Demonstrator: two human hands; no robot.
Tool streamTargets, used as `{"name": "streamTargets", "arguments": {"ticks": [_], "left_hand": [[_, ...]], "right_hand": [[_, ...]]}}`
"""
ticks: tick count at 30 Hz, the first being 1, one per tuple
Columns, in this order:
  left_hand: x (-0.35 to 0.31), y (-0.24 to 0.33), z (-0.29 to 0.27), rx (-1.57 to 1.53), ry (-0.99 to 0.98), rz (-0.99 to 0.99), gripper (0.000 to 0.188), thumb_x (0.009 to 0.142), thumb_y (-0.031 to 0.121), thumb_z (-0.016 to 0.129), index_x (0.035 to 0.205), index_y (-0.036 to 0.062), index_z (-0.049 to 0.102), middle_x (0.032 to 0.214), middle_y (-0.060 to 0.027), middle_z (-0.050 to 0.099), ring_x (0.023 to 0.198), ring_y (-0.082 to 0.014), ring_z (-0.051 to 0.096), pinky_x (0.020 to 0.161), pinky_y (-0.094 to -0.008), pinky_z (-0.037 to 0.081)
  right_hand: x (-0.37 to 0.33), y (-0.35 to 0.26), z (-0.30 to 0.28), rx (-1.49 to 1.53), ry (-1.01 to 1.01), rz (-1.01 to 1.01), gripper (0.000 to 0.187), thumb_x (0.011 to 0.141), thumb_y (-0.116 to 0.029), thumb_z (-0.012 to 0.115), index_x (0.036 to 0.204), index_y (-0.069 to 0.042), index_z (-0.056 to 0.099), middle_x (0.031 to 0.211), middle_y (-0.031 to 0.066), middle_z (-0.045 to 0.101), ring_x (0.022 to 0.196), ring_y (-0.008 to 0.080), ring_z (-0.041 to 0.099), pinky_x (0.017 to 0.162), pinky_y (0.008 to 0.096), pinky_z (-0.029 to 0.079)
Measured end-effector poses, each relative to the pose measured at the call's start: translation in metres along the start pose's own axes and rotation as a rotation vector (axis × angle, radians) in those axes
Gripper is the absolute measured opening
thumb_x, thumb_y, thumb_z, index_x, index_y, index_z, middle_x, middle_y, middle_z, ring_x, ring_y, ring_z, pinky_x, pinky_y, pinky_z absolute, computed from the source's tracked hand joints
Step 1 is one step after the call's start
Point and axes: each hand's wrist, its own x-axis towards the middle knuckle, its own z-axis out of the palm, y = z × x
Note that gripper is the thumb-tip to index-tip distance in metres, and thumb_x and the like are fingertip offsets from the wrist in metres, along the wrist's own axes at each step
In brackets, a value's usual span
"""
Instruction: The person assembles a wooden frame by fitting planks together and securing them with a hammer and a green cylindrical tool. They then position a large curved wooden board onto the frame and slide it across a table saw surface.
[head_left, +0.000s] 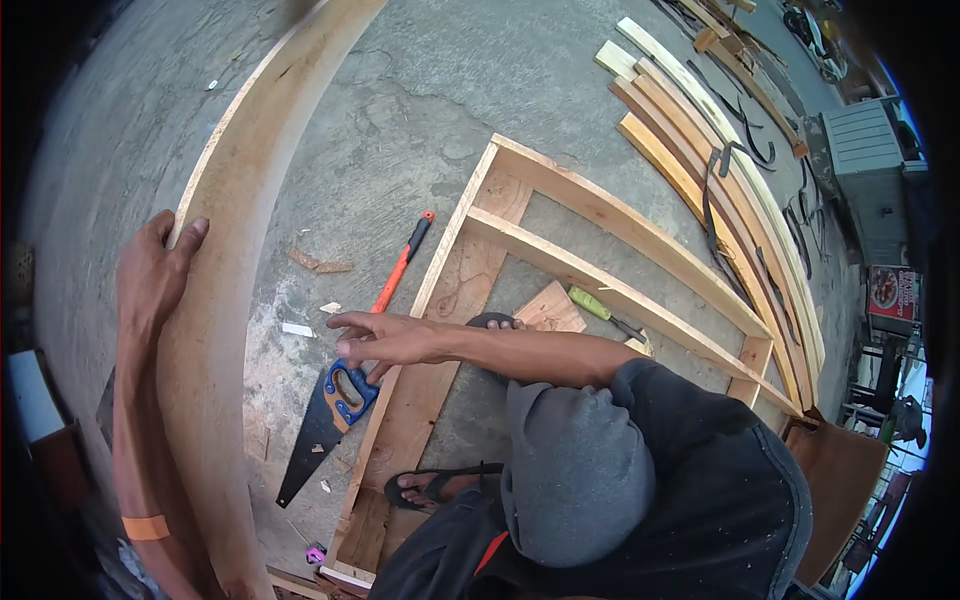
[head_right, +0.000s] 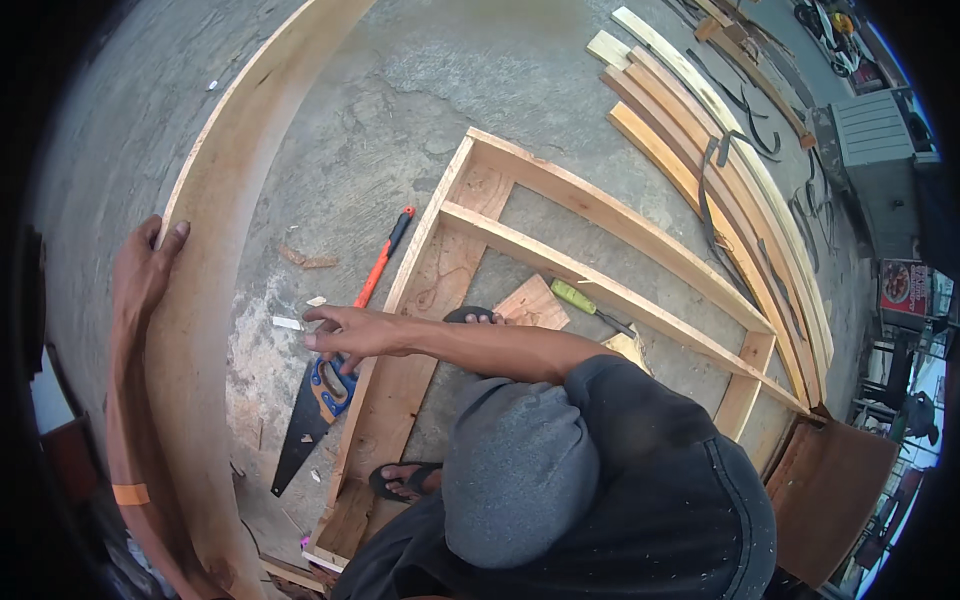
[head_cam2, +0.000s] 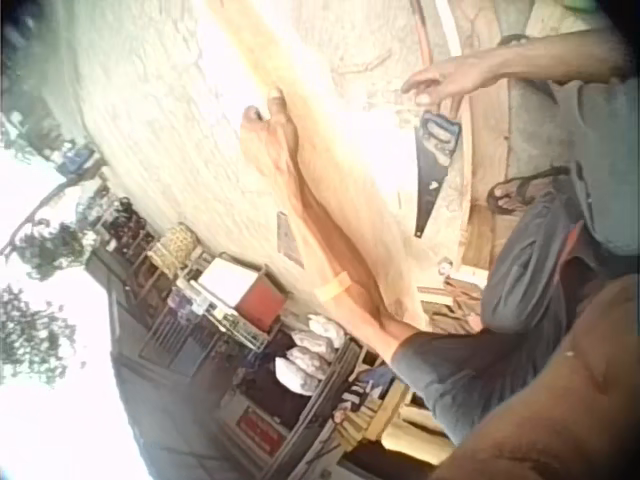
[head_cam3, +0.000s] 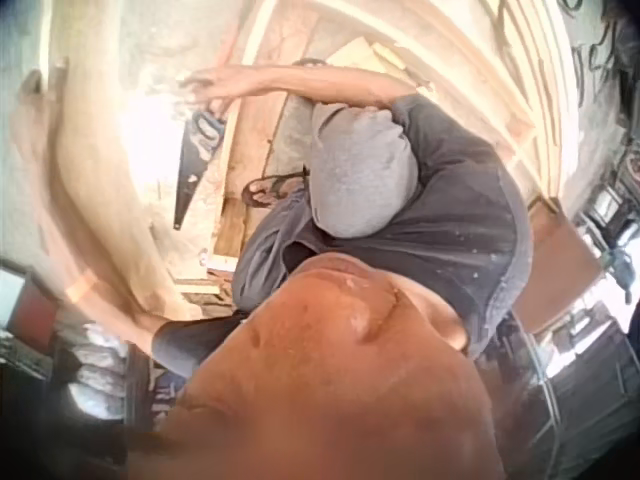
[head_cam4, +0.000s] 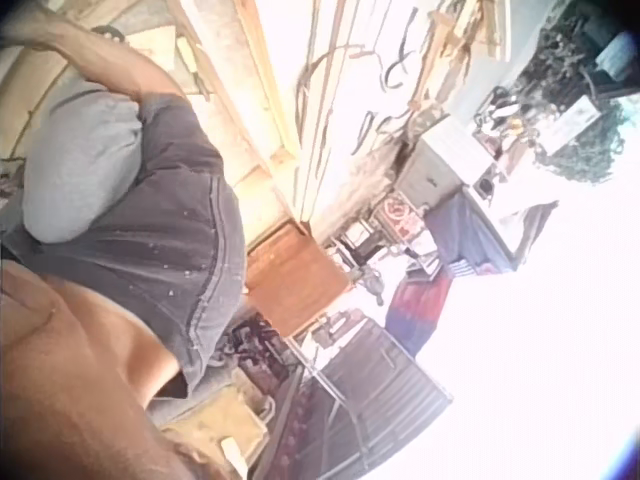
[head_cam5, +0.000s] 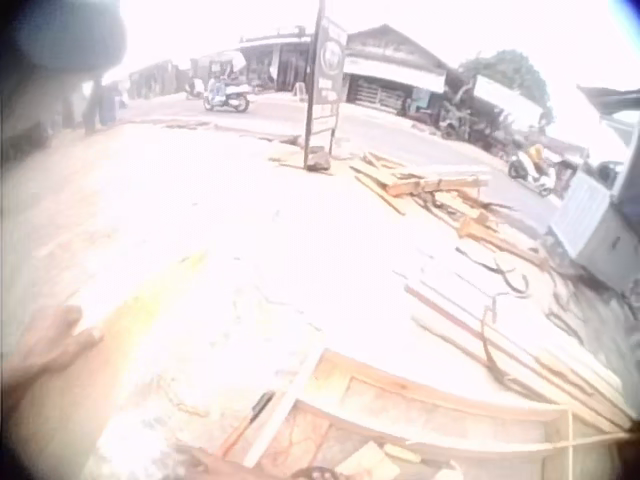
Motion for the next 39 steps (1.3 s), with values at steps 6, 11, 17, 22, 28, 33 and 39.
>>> {"name": "streamTargets", "arguments": {"ticks": [6, 11, 17, 22, 28, 33, 39], "left_hand": [[-0.044, 0.053, -0.037, -0.127, -0.11, -0.109, 0.038, 0.094, 0.038, 0.068, 0.089, 0.0005, 0.069, 0.066, -0.0114, 0.063, 0.055, -0.0185, 0.058, 0.059, -0.0381, 0.045], [-0.146, -0.021, -0.082, -0.172, -0.252, -0.141, 0.049, 0.092, 0.047, 0.07, 0.092, -0.0017, 0.067, 0.076, -0.0063, 0.059, 0.077, -0.0164, 0.053, 0.071, -0.0353, 0.043], [-0.333, -0.132, -0.122, -0.299, -0.36, -0.39, 0.053, 0.091, 0.049, 0.072, 0.095, -0.0033, 0.066, 0.08, -0.0069, 0.057, 0.082, -0.0139, 0.053, 0.071, -0.0364, 0.044], [-0.465, -0.222, -0.045, -0.061, 0.015, -0.641, 0.051, 0.096, 0.047, 0.064, 0.094, -0.0036, 0.071, 0.076, -0.0183, 0.066, 0.073, -0.0298, 0.063, 0.073, -0.044, 0.049], [-0.464, -0.233, 0.031, -0.051, 0.291, -0.867, 0.054, 0.101, 0.043, 0.055, 0.086, -0.0049, 0.074, 0.066, -0.0275, 0.063, 0.059, -0.0422, 0.061, 0.065, -0.0498, 0.047], [-0.414, -0.24, 0.072, -0.264, 0.198, -0.649, 0.052, 0.101, 0.044, 0.056, 0.082, 0.0009, 0.077, 0.067, -0.0258, 0.066, 0.063, -0.0414, 0.066, 0.069, -0.0518, 0.052], [-0.406, -0.25, 0.093, -0.281, 0.657, -0.371, 0.029, 0.097, 0.025, 0.063, 0.092, -0.0018, 0.074, 0.083, -0.021, 0.071, 0.077, -0.0371, 0.069, 0.075, -0.0481, 0.053]], "right_hand": [[0.042, -0.052, -0.031, 0.779, 0.125, -0.276, 0.109, 0.094, -0.06, 0.065, 0.163, -0.012, -0.004, 0.164, 0.0273, 0.01, 0.149, 0.042, 0.027, 0.113, 0.0573, 0.041], [0.058, -0.091, -0.056, 0.881, 0.323, -0.448, 0.093, 0.094, -0.058, 0.065, 0.158, -0.01, 0.019, 0.15, 0.0225, 0.031, 0.14, 0.0358, 0.036, 0.115, 0.0548, 0.036], [0.065, -0.067, -0.044, 0.987, 0.238, -0.318, 0.068, 0.099, -0.042, 0.063, 0.15, -0.003, 0.039, 0.152, 0.0161, 0.047, 0.14, 0.0334, 0.046, 0.118, 0.0498, 0.037], [0.049, -0.013, 0.037, 0.749, 0.326, -0.112, 0.057, 0.101, -0.033, 0.063, 0.147, -0.006, 0.043, 0.143, 0.0137, 0.056, 0.134, 0.0309, 0.054, 0.108, 0.0525, 0.049], [0.045, -0.008, 0.031, 0.434, 0.321, -0.183, 0.054, 0.099, -0.029, 0.067, 0.142, -0.003, 0.048, 0.138, 0.0131, 0.059, 0.125, 0.0262, 0.06, 0.105, 0.0433, 0.052], [-0.014, -0.039, -0.02, 0.266, 0.609, -0.312, 0.05, 0.099, -0.025, 0.067, 0.136, 0.005, 0.051, 0.133, 0.0178, 0.061, 0.123, 0.0274, 0.061, 0.104, 0.0397, 0.052], [-0.06, -0.075, -0.046, 0.136, 0.834, -0.159, 0.046, 0.099, -0.022, 0.066, 0.127, 0.013, 0.054, 0.124, 0.0254, 0.064, 0.112, 0.0309, 0.067, 0.098, 0.0361, 0.059]]}}
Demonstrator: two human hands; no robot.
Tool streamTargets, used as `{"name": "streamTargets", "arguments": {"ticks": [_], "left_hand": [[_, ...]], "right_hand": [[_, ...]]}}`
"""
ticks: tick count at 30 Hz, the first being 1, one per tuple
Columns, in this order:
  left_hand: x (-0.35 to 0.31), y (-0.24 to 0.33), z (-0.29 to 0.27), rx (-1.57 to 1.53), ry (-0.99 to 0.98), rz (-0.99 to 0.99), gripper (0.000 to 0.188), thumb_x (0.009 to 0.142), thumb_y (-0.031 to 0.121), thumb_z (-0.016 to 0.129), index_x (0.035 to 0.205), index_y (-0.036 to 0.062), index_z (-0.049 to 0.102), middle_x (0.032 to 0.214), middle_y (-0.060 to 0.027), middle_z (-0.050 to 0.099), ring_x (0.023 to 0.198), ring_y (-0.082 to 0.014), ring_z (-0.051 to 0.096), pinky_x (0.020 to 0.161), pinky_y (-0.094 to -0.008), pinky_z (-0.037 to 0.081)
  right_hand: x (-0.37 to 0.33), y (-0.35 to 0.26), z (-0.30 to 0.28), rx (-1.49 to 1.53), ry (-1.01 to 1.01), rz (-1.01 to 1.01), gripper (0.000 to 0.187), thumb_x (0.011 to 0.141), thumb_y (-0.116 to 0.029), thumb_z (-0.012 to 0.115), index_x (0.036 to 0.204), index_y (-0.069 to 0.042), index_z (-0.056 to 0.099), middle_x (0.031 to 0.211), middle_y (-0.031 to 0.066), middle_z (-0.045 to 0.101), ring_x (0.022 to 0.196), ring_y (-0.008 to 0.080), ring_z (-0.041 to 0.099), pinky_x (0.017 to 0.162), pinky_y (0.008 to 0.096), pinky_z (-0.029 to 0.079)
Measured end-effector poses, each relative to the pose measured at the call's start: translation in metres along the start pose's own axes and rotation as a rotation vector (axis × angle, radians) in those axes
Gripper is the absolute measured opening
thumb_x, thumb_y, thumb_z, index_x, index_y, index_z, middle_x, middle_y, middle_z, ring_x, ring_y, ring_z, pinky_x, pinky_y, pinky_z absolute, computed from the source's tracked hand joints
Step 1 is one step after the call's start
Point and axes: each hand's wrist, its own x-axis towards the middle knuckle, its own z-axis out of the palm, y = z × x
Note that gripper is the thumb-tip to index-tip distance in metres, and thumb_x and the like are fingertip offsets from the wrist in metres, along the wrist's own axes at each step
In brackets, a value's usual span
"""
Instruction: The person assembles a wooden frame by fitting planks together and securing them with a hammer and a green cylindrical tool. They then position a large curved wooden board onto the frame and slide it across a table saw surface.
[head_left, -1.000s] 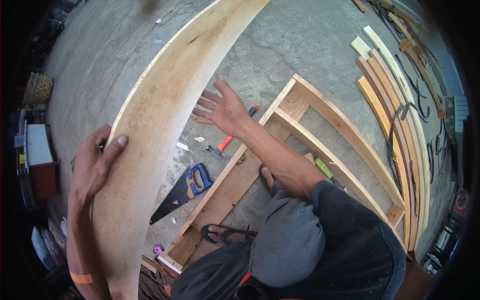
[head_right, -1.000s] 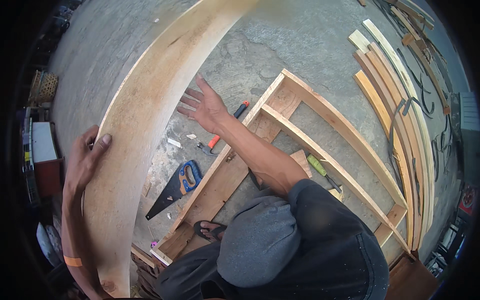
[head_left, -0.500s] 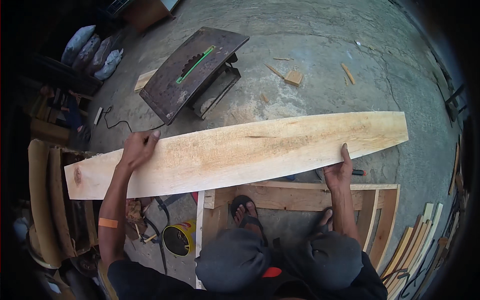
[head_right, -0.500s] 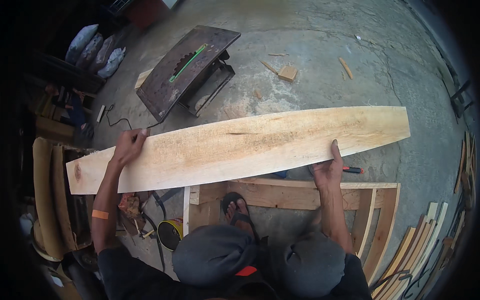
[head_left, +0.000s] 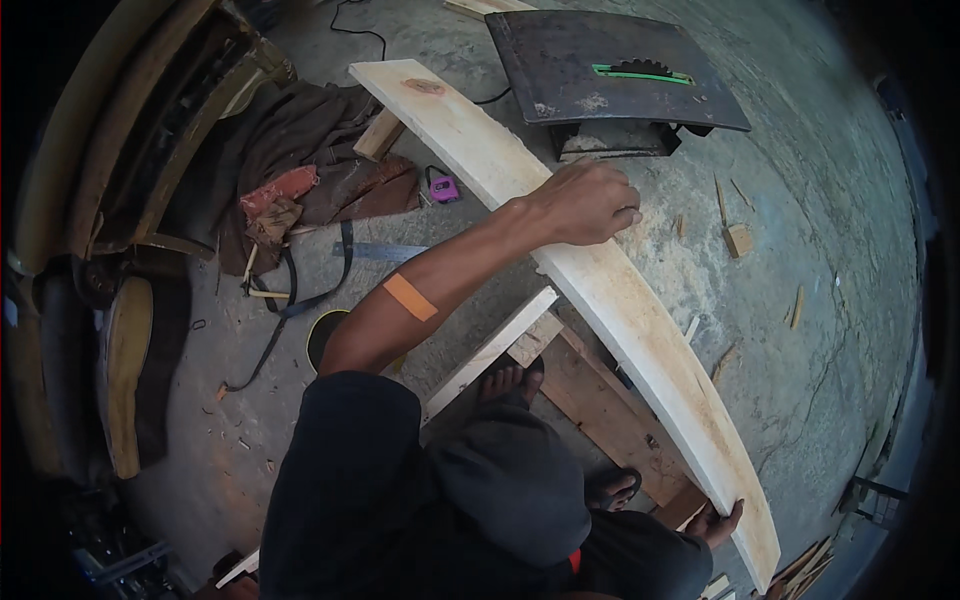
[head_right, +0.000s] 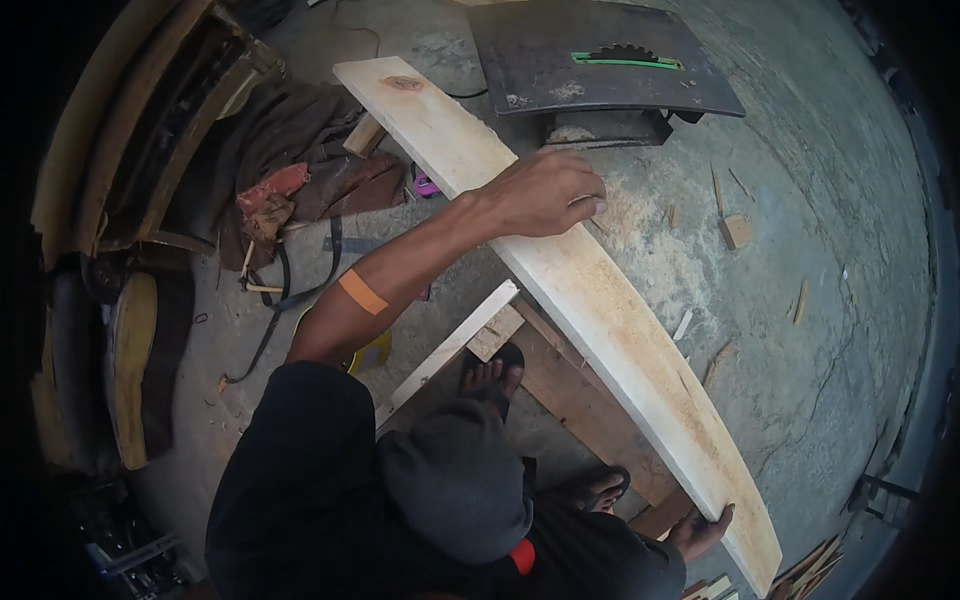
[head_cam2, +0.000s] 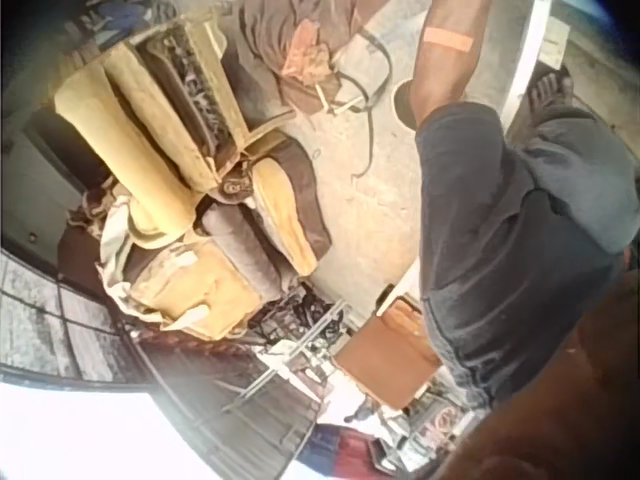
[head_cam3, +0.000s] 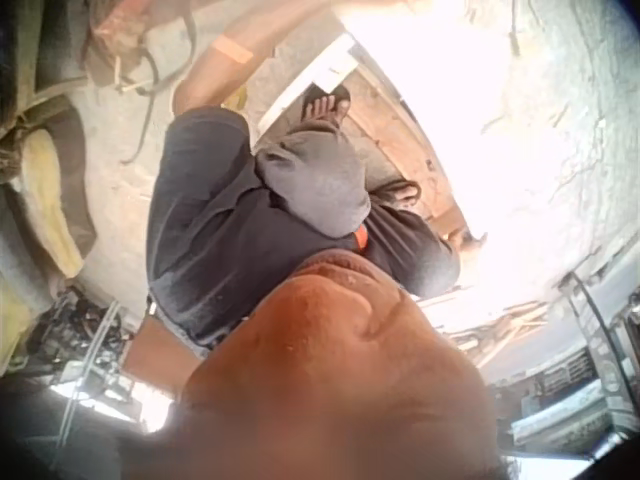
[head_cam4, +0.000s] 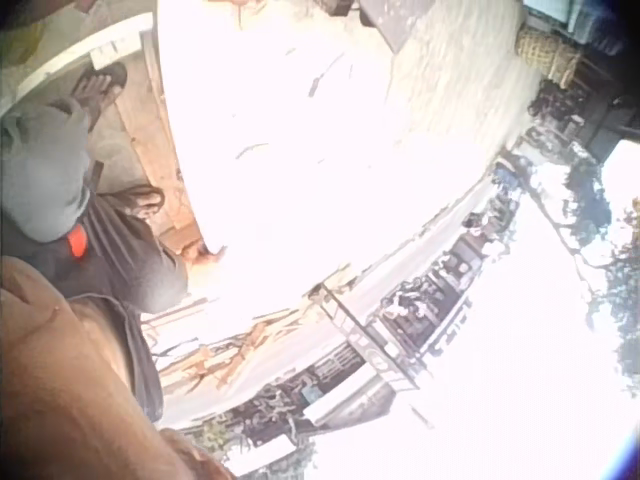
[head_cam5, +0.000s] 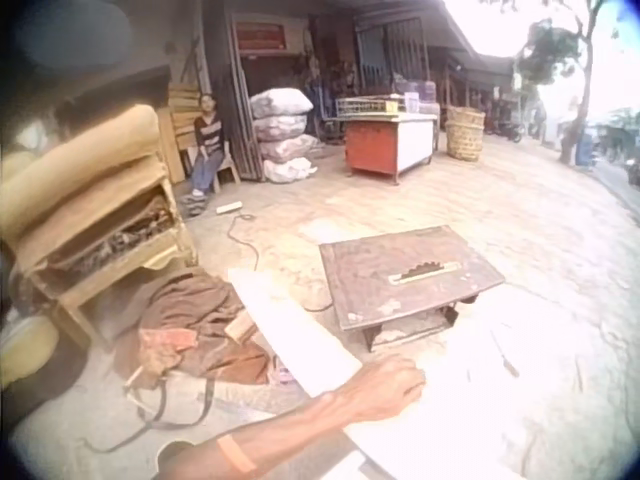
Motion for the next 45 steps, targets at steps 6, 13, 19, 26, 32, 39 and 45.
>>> {"name": "streamTargets", "arguments": {"ticks": [6, 13, 19, 26, 32, 39, 45], "left_hand": [[-0.12, -0.028, -0.054, 0.108, 0.484, -0.423, 0.02, 0.096, 0.017, 0.063, 0.099, -0.0003, 0.072, 0.084, -0.0149, 0.072, 0.075, -0.0262, 0.068, 0.069, -0.037, 0.051], [-0.318, -0.141, -0.06, 0.315, 0.033, -1.321, 0.031, 0.09, 0.027, 0.062, 0.109, 0.0053, 0.073, 0.11, -0.0219, 0.073, 0.106, -0.04, 0.069, 0.093, -0.0456, 0.053], [-0.306, -0.129, 0.001, 0.068, -0.173, -1.351, 0.036, 0.088, 0.032, 0.062, 0.11, 0.0054, 0.073, 0.118, -0.0221, 0.071, 0.114, -0.0393, 0.066, 0.098, -0.0439, 0.051], [-0.189, -0.092, 0.046, -0.86, 0.052, -1.329, 0.049, 0.102, 0.047, 0.055, 0.117, 0.0009, 0.064, 0.098, -0.0096, 0.068, 0.087, -0.0191, 0.065, 0.075, -0.0363, 0.053], [-0.135, -0.099, 0.079, -0.474, 0.413, -1.362, 0.052, 0.104, 0.047, 0.051, 0.121, -0.0015, 0.059, 0.103, -0.0116, 0.066, 0.089, -0.0207, 0.063, 0.081, -0.0376, 0.052], [0.023, -0.139, -0.012, -1.079, 0.755, -1.096, 0.036, 0.107, 0.027, 0.048, 0.127, -0.0022, 0.052, 0.122, -0.0178, 0.061, 0.102, -0.0288, 0.065, 0.078, -0.0421, 0.056], [0.069, -0.102, 0.048, -1.246, 0.693, -1.173, 0.027, 0.107, 0.011, 0.046, 0.131, -0.0027, 0.048, 0.124, -0.0175, 0.059, 0.106, -0.0301, 0.066, 0.088, -0.0456, 0.06]], "right_hand": [[0.005, 0.043, -0.018, -0.026, 0.078, 0.164, 0.051, 0.096, -0.022, 0.07, 0.128, 0.014, 0.052, 0.131, 0.0274, 0.06, 0.117, 0.0351, 0.065, 0.104, 0.0392, 0.057], [0.083, 0.016, -0.083, -0.078, 0.177, 0.137, 0.055, 0.093, -0.022, 0.073, 0.13, 0.014, 0.053, 0.125, 0.0285, 0.064, 0.111, 0.0344, 0.068, 0.098, 0.0434, 0.062], [0.07, -0.03, -0.099, -0.066, 0.202, -0.126, 0.052, 0.095, -0.02, 0.071, 0.13, 0.013, 0.053, 0.124, 0.0282, 0.065, 0.11, 0.0336, 0.069, 0.095, 0.0434, 0.062], [0.057, -0.074, -0.147, -0.025, 0.11, -0.23, 0.05, 0.096, -0.02, 0.07, 0.131, 0.013, 0.053, 0.124, 0.028, 0.065, 0.11, 0.0332, 0.069, 0.094, 0.043, 0.063], [0.044, -0.075, -0.14, 0.004, 0.071, -0.199, 0.05, 0.098, -0.019, 0.067, 0.133, 0.012, 0.051, 0.128, 0.0269, 0.062, 0.115, 0.0313, 0.067, 0.093, 0.0419, 0.062], [0.031, -0.074, -0.129, -0.039, 0.108, -0.213, 0.06, 0.098, -0.029, 0.067, 0.14, 0.008, 0.046, 0.134, 0.0241, 0.059, 0.122, 0.031, 0.063, 0.1, 0.0422, 0.058], [0.003, -0.086, -0.133, -0.078, 0.162, -0.267, 0.069, 0.095, -0.036, 0.068, 0.145, 0.005, 0.044, 0.139, 0.0223, 0.056, 0.126, 0.0306, 0.06, 0.104, 0.0419, 0.05]]}}
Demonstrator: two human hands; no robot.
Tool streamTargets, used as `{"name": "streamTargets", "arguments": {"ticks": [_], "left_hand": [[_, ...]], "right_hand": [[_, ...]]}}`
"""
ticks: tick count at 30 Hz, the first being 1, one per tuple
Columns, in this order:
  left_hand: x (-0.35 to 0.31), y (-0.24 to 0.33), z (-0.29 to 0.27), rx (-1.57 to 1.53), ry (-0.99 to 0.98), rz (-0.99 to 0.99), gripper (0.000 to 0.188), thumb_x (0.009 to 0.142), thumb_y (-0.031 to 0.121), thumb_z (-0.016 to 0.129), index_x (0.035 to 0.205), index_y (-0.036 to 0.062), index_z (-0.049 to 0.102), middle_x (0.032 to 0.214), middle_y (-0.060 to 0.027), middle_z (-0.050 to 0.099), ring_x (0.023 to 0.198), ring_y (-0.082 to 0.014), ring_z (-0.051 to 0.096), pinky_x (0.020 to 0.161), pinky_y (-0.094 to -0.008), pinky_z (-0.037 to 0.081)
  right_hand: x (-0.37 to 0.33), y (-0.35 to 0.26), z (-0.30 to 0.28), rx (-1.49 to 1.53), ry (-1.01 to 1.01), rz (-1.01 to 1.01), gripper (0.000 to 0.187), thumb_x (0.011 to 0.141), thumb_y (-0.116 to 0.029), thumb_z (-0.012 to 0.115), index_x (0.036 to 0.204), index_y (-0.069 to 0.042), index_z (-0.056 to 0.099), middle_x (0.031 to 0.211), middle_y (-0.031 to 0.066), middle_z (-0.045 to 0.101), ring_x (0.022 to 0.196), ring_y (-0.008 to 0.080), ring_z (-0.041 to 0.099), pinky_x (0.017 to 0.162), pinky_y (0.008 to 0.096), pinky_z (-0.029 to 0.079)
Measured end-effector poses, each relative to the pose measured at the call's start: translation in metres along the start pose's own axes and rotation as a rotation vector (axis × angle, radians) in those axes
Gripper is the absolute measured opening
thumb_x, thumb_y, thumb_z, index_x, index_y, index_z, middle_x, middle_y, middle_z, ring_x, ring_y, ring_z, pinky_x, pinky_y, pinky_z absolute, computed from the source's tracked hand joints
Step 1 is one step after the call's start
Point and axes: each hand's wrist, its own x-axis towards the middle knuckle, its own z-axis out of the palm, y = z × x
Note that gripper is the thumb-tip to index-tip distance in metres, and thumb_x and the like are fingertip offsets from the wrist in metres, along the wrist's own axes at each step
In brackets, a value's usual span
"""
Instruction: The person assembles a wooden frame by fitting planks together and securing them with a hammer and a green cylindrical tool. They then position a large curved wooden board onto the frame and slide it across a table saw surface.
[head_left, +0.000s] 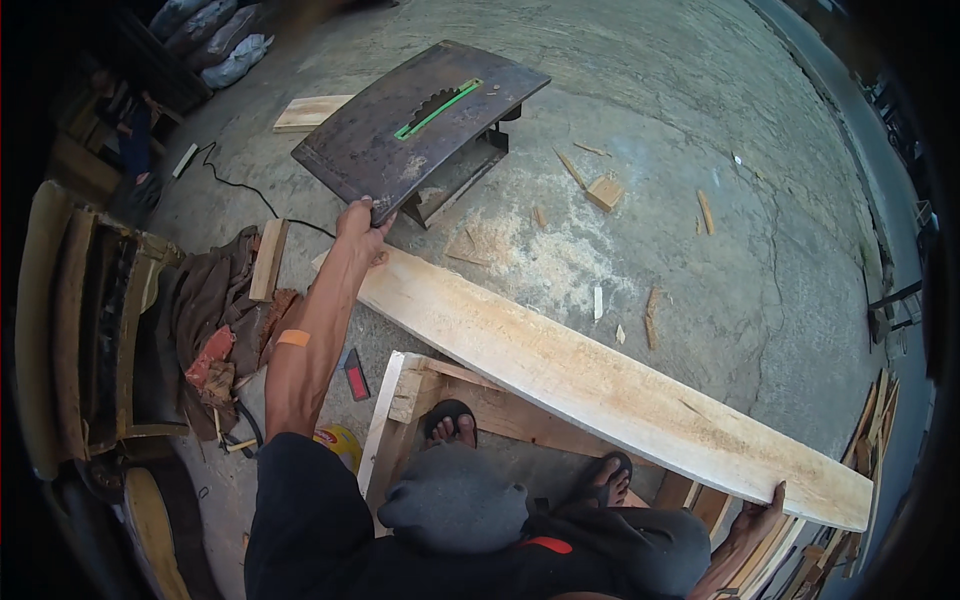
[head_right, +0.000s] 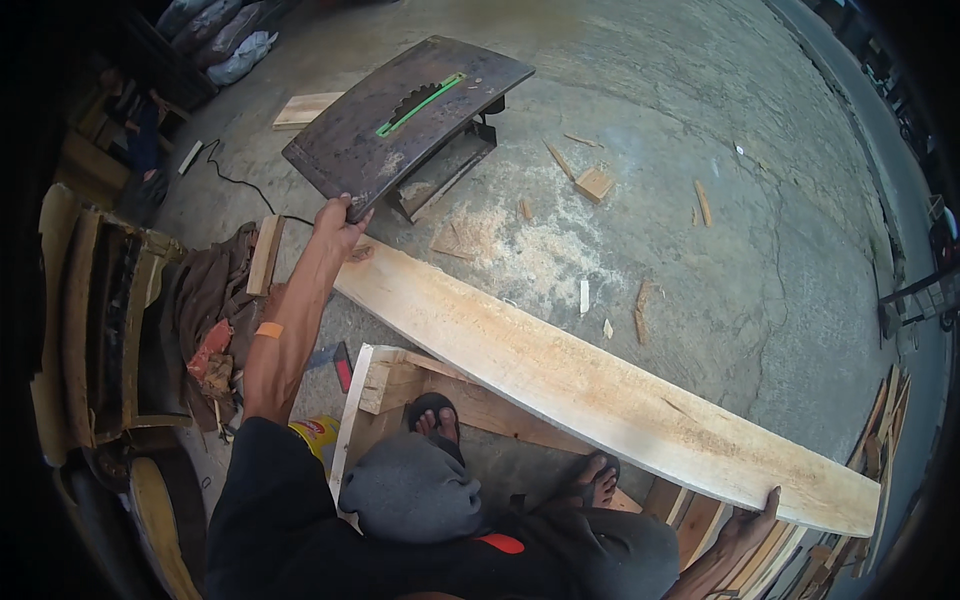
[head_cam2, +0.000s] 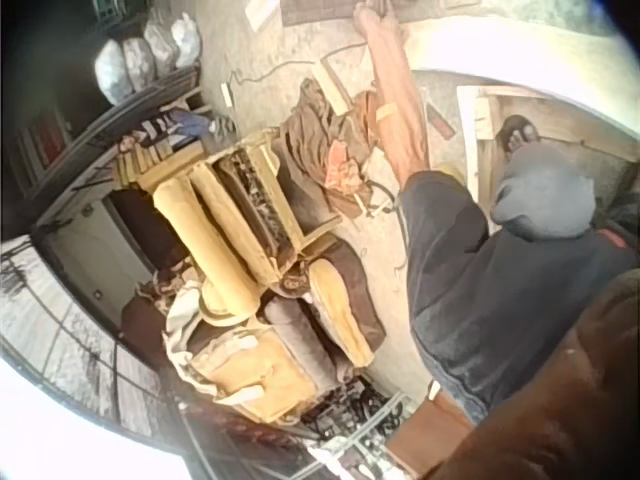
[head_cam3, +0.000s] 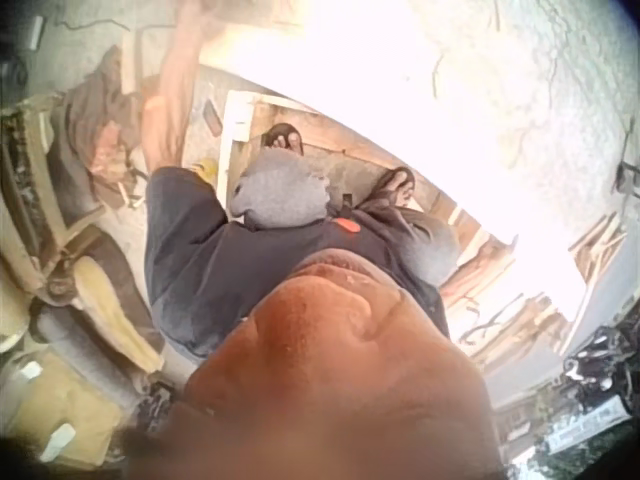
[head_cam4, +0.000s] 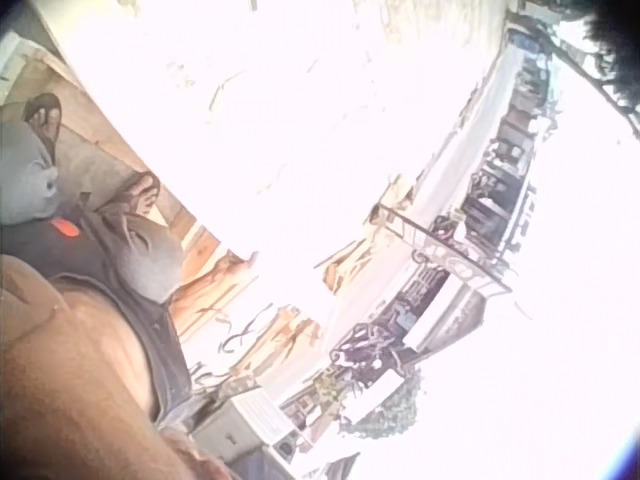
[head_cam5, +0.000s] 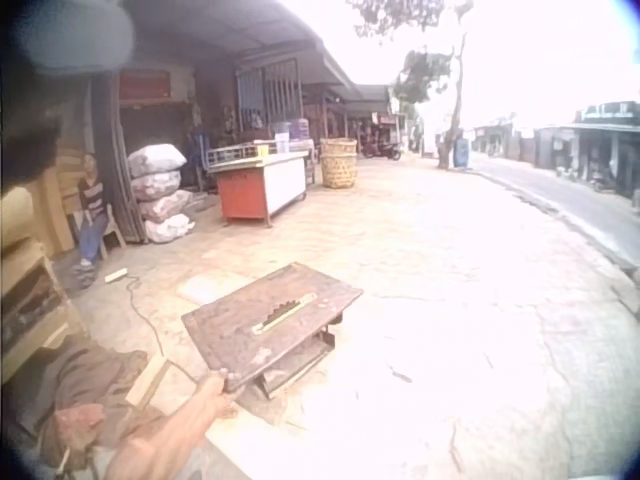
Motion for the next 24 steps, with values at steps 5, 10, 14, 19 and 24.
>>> {"name": "streamTargets", "arguments": {"ticks": [5, 10, 14, 19, 24], "left_hand": [[-0.112, -0.088, 0.107, 0.081, -0.211, -0.24, 0.023, 0.109, 0.009, 0.04, 0.129, -0.0022, 0.044, 0.129, -0.0217, 0.055, 0.118, -0.0348, 0.064, 0.101, -0.0498, 0.055], [-0.159, -0.119, 0.153, 0.116, -0.493, -0.322, 0.041, 0.109, 0.022, 0.042, 0.14, -0.0047, 0.039, 0.134, -0.0245, 0.053, 0.119, -0.0349, 0.064, 0.098, -0.0447, 0.057], [-0.184, -0.098, 0.117, 0.983, -0.932, -0.102, 0.065, 0.104, 0.043, 0.054, 0.148, -0.0021, 0.038, 0.148, -0.0254, 0.046, 0.121, -0.0369, 0.062, 0.099, -0.0446, 0.054], [-0.238, -0.077, 0.02, 1.485, -1.477, 0.829, 0.081, 0.089, 0.038, 0.074, 0.153, 0.0051, 0.037, 0.158, -0.025, 0.034, 0.144, -0.0433, 0.039, 0.117, -0.053, 0.036], [-0.271, -0.103, 0.016, 1.772, -1.363, 1.07, 0.09, 0.075, 0.014, 0.079, 0.154, 0.0034, 0.037, 0.157, -0.0258, 0.037, 0.146, -0.044, 0.037, 0.119, -0.0589, 0.034]], "right_hand": [[-0.006, -0.034, -0.027, 0.018, 0.059, -0.059, 0.066, 0.097, -0.036, 0.066, 0.145, 0.004, 0.046, 0.139, 0.021, 0.056, 0.129, 0.03, 0.057, 0.104, 0.0434, 0.049], [-0.01, -0.069, -0.039, 0.014, 0.054, -0.125, 0.061, 0.1, -0.034, 0.062, 0.144, 0.005, 0.047, 0.14, 0.019, 0.057, 0.13, 0.0267, 0.055, 0.107, 0.041, 0.045], [-0.006, -0.08, -0.05, 0.054, 0.087, -0.149, 0.062, 0.101, -0.033, 0.06, 0.146, 0.007, 0.044, 0.142, 0.0208, 0.054, 0.132, 0.0288, 0.052, 0.111, 0.0428, 0.042], [-0.018, -0.089, -0.014, 0.08, 0.12, -0.226, 0.068, 0.102, -0.033, 0.059, 0.15, 0.01, 0.036, 0.148, 0.0233, 0.048, 0.138, 0.0329, 0.047, 0.114, 0.0461, 0.038], [-0.035, -0.164, 0.037, 0.071, 0.038, -0.262, 0.066, 0.102, -0.036, 0.056, 0.148, 0.008, 0.04, 0.145, 0.0234, 0.051, 0.135, 0.0347, 0.049, 0.116, 0.0474, 0.037]]}}
